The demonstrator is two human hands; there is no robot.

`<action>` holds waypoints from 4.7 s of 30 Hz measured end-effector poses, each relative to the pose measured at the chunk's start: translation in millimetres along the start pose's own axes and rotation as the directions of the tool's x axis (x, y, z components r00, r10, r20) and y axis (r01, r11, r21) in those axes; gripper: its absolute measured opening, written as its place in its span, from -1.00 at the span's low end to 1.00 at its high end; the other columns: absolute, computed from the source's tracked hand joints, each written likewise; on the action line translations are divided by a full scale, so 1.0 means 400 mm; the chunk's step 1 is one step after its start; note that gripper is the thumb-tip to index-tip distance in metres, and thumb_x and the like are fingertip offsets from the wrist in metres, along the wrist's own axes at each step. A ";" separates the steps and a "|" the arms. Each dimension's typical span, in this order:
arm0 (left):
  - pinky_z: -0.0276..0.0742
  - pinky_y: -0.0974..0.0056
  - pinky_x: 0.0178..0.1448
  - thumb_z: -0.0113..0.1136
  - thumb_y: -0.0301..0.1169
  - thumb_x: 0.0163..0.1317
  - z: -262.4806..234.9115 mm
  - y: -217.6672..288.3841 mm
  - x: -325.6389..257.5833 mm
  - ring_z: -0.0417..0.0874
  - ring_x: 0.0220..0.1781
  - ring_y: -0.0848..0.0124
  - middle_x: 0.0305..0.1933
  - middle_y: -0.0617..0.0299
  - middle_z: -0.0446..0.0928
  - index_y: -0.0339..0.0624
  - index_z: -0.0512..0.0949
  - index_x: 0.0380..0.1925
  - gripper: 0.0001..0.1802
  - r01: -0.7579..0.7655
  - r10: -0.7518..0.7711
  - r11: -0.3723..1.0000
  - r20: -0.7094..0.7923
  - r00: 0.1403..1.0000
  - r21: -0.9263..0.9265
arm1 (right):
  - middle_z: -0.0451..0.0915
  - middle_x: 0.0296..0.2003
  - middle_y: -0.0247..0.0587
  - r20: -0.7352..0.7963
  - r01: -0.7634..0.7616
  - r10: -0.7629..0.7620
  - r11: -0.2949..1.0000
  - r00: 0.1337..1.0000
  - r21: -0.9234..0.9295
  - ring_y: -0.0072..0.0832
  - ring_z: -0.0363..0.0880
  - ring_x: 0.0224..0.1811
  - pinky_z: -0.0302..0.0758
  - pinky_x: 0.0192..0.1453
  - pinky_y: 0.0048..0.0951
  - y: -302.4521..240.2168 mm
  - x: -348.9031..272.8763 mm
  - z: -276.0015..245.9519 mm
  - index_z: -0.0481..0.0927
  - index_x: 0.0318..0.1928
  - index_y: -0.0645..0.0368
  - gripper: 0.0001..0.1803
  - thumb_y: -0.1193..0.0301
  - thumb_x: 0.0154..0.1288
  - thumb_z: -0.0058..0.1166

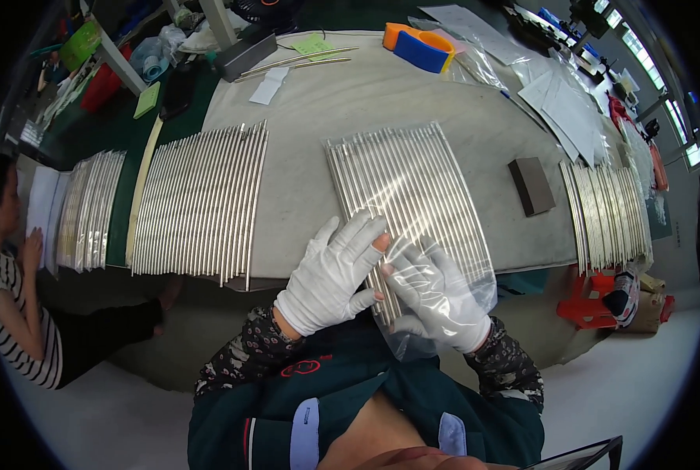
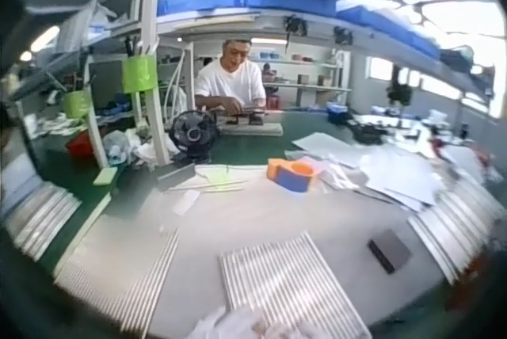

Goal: Organizing, sanding, and packaging bundles of thin metal rods into plastic bags at a manufacturing workstation.

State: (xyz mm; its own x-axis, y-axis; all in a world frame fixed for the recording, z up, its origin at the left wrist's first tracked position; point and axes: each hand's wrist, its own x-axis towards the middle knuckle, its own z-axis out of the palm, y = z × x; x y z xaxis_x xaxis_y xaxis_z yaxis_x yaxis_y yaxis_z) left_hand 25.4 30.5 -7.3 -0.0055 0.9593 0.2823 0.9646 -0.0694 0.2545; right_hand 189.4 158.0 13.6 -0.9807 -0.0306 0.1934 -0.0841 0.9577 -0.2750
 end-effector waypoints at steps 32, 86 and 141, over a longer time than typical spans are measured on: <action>0.15 -0.08 0.17 0.23 -0.07 -0.07 0.039 0.175 -0.103 0.37 0.02 0.19 -0.04 0.17 0.36 0.03 0.30 -0.06 -0.44 -0.147 0.106 0.981 -0.288 0.952 -0.125 | 0.40 -0.71 -0.40 0.177 -0.119 0.897 -0.140 0.405 0.983 -0.71 0.31 -0.74 0.25 -0.66 -0.70 -0.002 -0.220 0.073 0.39 -0.53 0.15 -0.76 0.32 0.24 -0.03; 0.21 0.24 -0.42 0.10 -0.61 -0.29 0.092 0.105 -0.231 0.31 -0.52 0.24 -0.55 0.18 0.29 -0.15 0.28 -0.60 -0.77 0.212 -0.378 0.897 -0.422 0.824 -0.388 | 0.55 -0.43 0.01 0.086 -0.055 -0.008 0.711 0.996 0.701 -0.19 0.55 -0.42 0.47 -0.28 -0.34 -0.030 0.027 0.131 0.54 -0.10 0.13 -0.71 0.44 0.16 -0.12; 0.38 0.49 -0.40 -0.24 0.02 0.29 0.103 0.124 -0.109 0.55 -0.53 0.51 -0.44 0.13 0.59 -0.34 0.54 -0.39 -0.40 0.363 -0.506 -0.159 0.392 0.769 -0.918 | 0.39 -0.59 -0.46 0.437 -0.211 0.807 -0.383 0.398 0.900 -0.72 0.30 -0.62 0.29 -0.55 -0.69 -0.012 -0.144 0.090 0.41 -0.48 0.14 -0.70 0.19 0.23 0.02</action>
State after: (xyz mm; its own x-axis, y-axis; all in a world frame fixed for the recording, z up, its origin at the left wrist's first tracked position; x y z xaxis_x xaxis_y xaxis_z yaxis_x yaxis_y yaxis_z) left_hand 84.5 -3.7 -45.0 -0.3889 0.8796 -0.2740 -0.3974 0.1082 0.9112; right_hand 240.0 145.0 -30.2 -0.5352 0.6359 -0.5561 0.0796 -0.6174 -0.7826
